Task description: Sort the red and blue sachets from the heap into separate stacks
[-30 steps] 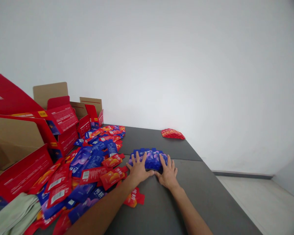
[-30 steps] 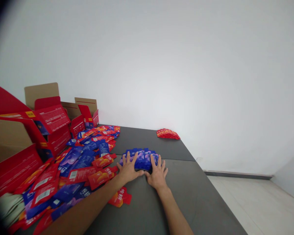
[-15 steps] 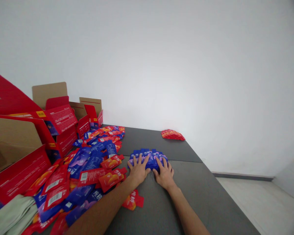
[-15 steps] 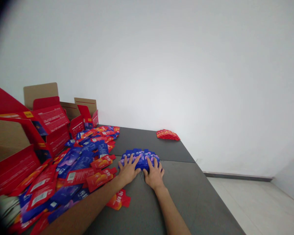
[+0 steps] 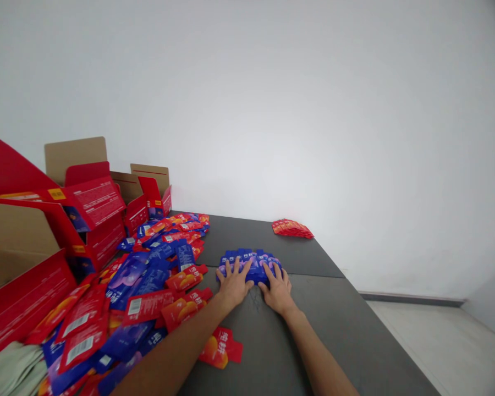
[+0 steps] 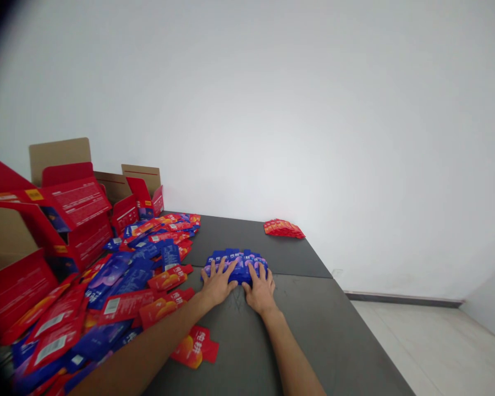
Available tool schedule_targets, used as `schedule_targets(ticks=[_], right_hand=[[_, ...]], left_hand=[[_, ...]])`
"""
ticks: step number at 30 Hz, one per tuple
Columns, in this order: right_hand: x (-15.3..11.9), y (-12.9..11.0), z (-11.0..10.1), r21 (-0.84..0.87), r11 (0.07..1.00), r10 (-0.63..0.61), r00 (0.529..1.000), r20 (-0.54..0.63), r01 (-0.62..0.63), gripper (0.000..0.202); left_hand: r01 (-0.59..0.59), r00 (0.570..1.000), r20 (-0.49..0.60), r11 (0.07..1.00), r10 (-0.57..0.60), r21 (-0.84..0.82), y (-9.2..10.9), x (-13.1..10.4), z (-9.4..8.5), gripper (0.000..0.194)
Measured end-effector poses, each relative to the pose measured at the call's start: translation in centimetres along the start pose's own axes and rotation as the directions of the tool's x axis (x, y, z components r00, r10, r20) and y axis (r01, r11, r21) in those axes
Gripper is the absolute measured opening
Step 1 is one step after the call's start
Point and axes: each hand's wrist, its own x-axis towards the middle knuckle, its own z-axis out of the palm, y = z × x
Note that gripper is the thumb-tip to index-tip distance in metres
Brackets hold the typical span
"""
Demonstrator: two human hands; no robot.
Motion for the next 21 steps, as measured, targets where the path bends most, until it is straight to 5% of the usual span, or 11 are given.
schedule_targets(ticks=[21], right_hand=[[12.1,1.8,2.0,-0.014,1.000,-0.008,0.999,0.038,0.008,0.064]], left_hand=[[0.036,0.998,0.046,0.999,-0.036,0.014,-0.4,12.0,-0.9,0.075]])
